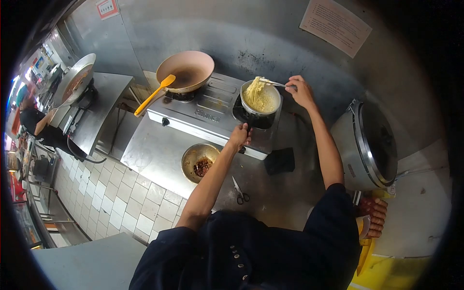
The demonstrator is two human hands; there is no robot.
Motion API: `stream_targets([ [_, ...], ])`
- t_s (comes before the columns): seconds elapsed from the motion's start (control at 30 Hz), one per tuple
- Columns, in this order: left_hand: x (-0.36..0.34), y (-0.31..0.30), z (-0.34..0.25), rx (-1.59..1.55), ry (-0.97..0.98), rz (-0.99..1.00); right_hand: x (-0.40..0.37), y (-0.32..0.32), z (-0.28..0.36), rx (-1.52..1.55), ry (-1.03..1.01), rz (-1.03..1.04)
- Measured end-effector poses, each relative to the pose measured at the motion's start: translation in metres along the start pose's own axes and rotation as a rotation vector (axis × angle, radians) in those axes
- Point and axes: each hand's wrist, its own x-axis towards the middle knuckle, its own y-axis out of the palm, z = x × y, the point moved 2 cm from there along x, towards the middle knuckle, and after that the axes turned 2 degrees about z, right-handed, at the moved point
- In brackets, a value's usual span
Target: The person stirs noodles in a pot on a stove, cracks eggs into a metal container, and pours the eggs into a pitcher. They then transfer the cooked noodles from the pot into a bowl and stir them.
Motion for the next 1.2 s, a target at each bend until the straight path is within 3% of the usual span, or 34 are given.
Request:
stream_targets([
  [0.07, -0.001, 0.0, 0.0, -0.002, -0.004, -0.005, -0.002, 0.0, -0.004, -0.039, 0.028, -0.039],
  [0.17, -0.001, 0.001, -0.002, 0.001, -0.008, -0.015, -0.013, 0.002, 0.011, -0.308, 0.07, 0.21],
  [0.27, -0.001, 0.0, -0.002, -0.007, -0.004, -0.019, -0.008, 0.001, 0.023, -0.359, 0.034, 0.212],
  [0.37, 0.0, -0.001, 0.002, -0.021, 0.001, -0.025, 0.0, 0.007, 0.032, -0.295, 0.098, 0.186],
  [0.57, 0.0, 0.002, -0.001, 0.004, 0.001, -0.025, 0.007, 0.089, 0.002, -0.204, 0.156, 0.3],
  [0.7, 0.003, 0.0, -0.002, 0.009, 0.005, -0.023, 0.006, 0.072, 0.021, -0.324, 0.223, 0.308],
  [0.9, -0.001, 0.002, 0.002, -0.004, -0.006, -0.038, -0.006, 0.049, 0.024, -0.244, 0.007, 0.274],
  [1.0, 0.001, 0.0, 0.0, -0.006, 0.012, -0.026, 0.002, 0.036, 0.022, -0.412, 0.204, 0.24],
  [1.13, 0.001, -0.002, 0.001, -0.023, 0.007, -0.004, -0.004, 0.028, 0.039, -0.463, 0.142, 0.41],
  [1.2, 0.001, 0.001, -0.002, -0.01, 0.019, -0.033, 0.006, 0.009, 0.041, -0.34, 0.135, 0.417],
])
